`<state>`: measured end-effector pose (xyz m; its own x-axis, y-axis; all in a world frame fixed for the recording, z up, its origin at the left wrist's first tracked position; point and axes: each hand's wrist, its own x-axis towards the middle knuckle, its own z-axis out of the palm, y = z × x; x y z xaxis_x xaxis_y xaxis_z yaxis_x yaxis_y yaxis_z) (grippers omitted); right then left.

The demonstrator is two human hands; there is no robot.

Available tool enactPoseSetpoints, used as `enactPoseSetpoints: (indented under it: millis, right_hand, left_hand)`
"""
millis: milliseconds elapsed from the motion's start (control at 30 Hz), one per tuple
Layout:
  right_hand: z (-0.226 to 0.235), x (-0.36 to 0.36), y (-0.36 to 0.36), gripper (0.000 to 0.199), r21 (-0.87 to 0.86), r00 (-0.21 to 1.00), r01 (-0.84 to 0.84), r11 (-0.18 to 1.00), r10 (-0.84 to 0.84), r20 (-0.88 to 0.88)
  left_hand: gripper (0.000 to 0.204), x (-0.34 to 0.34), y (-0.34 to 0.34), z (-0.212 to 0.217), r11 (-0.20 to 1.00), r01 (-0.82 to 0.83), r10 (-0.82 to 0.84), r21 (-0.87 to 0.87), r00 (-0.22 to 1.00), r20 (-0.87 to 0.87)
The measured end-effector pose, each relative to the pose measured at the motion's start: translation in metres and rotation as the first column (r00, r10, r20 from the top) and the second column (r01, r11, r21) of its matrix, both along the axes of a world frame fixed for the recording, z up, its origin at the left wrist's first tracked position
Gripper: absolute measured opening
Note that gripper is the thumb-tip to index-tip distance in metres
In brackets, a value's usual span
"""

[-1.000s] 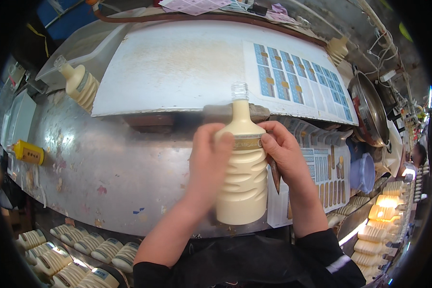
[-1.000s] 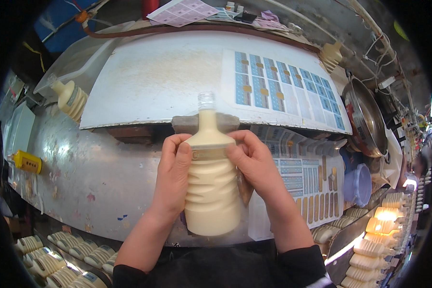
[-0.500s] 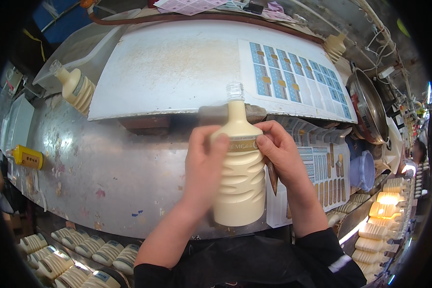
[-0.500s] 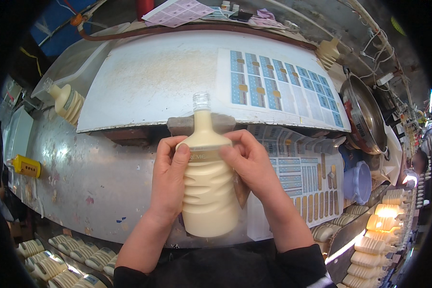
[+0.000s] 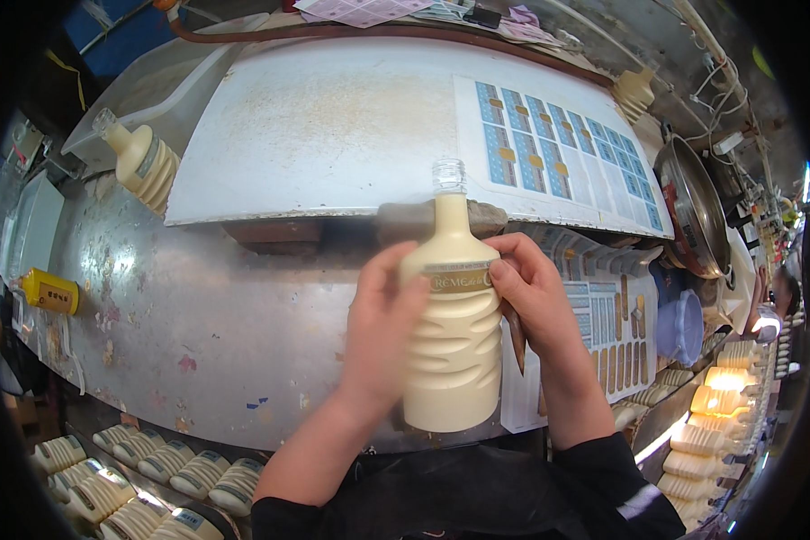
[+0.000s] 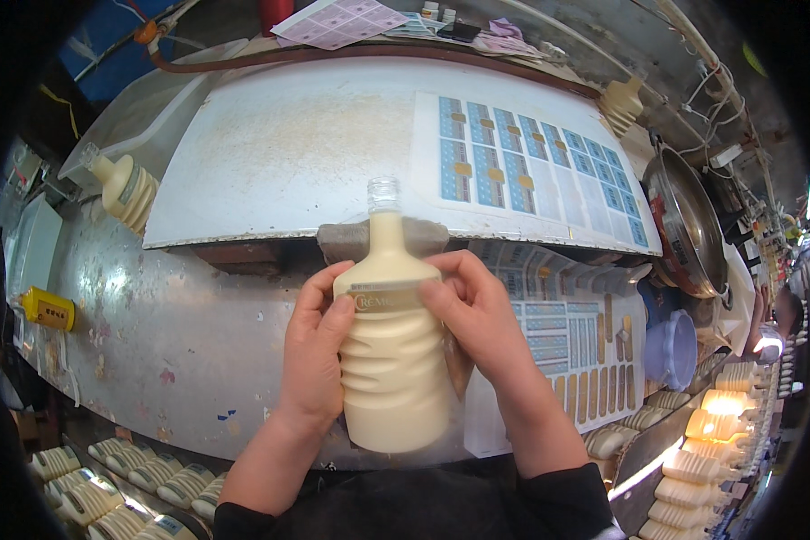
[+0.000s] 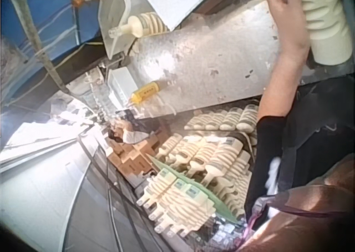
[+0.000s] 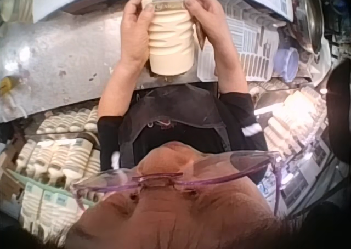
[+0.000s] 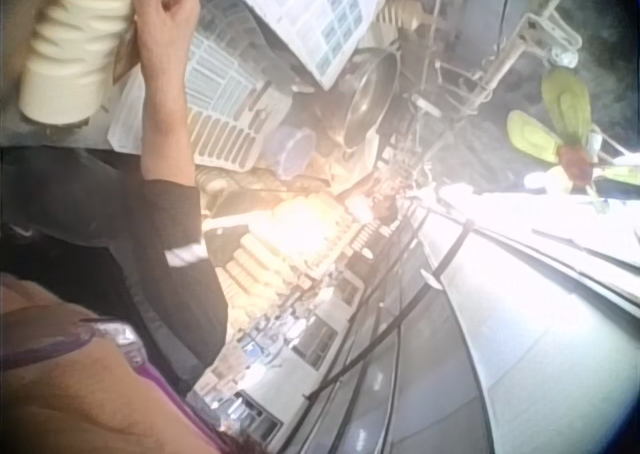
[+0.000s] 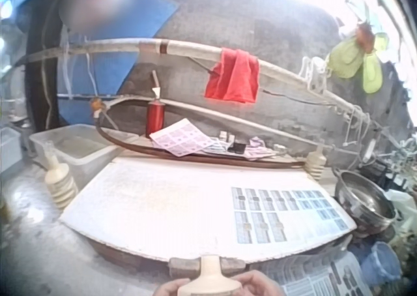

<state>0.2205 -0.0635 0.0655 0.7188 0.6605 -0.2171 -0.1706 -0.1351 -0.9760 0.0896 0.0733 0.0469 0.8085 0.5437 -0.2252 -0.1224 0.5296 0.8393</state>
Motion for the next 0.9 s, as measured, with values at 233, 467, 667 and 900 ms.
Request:
enactPoseSetpoints:
  millis: [233,467,667,900]
  right_hand:
    - [-0.001,-0.002,0.001,0.031,0.041,1.0,0.0,0.999,0.0,-0.009]
    - [0.0,-0.002,0.003,0.031,0.052,1.0,0.007,0.999,-0.007,0.0]
    - [0.001,-0.002,0.003,0.035,-0.034,0.997,0.007,0.999,-0.004,0.081]
    - [-0.018,0.014,-0.025,0.05,0.041,0.978,-0.005,0.999,0.014,-0.21]
  left_hand:
    - [0.035,0.0,0.002,-0.005,1.0,-0.006,0.006,-0.016,1.0,0.024]
    - [0.037,-0.002,0.006,-0.002,0.986,-0.022,0.033,-0.164,0.997,0.063]
    - [0.04,-0.01,0.005,-0.005,0.986,-0.056,0.056,-0.158,0.998,-0.002]
    - [0.067,-0.029,-0.007,-0.01,0.982,0.069,-0.068,0.177,0.998,-0.008]
